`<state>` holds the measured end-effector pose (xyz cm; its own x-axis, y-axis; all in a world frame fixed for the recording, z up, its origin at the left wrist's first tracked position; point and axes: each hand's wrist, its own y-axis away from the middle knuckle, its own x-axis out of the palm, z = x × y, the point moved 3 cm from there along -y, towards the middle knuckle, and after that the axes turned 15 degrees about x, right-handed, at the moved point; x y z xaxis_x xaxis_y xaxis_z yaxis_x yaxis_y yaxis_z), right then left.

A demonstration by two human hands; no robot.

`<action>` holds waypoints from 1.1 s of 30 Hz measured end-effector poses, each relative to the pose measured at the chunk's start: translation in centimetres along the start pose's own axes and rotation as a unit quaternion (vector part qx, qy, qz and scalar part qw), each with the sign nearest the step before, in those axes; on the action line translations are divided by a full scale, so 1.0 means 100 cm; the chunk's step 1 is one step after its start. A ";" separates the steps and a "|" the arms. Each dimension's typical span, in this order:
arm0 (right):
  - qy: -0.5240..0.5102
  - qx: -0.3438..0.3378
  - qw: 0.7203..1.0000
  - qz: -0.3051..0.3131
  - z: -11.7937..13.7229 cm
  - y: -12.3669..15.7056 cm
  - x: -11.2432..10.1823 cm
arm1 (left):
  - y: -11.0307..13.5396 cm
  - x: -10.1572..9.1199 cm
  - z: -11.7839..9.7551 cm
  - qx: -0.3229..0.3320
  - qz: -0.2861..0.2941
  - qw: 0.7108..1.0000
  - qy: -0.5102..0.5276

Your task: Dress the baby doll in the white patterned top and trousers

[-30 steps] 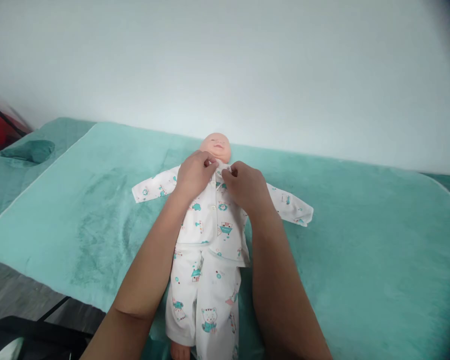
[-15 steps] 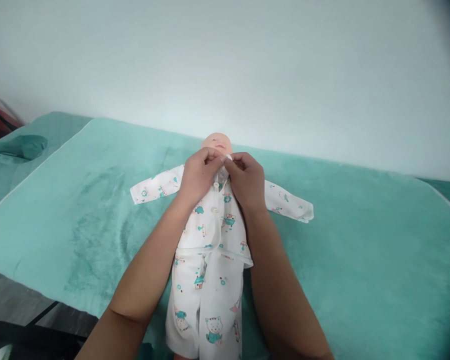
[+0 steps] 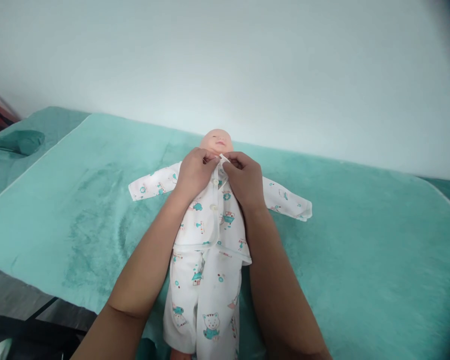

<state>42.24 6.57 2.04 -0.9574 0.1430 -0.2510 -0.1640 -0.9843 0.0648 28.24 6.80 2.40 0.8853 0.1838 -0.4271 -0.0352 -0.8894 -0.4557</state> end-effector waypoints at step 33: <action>0.024 -0.059 0.986 0.157 -0.001 0.002 0.002 | -0.001 -0.001 0.006 -0.095 -0.031 0.975 0.196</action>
<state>42.08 6.34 1.90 -0.9438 -0.1721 -0.2822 0.1694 -0.9850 0.0341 27.89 7.08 2.03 0.9936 0.0990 -0.0549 0.0780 -0.9501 -0.3020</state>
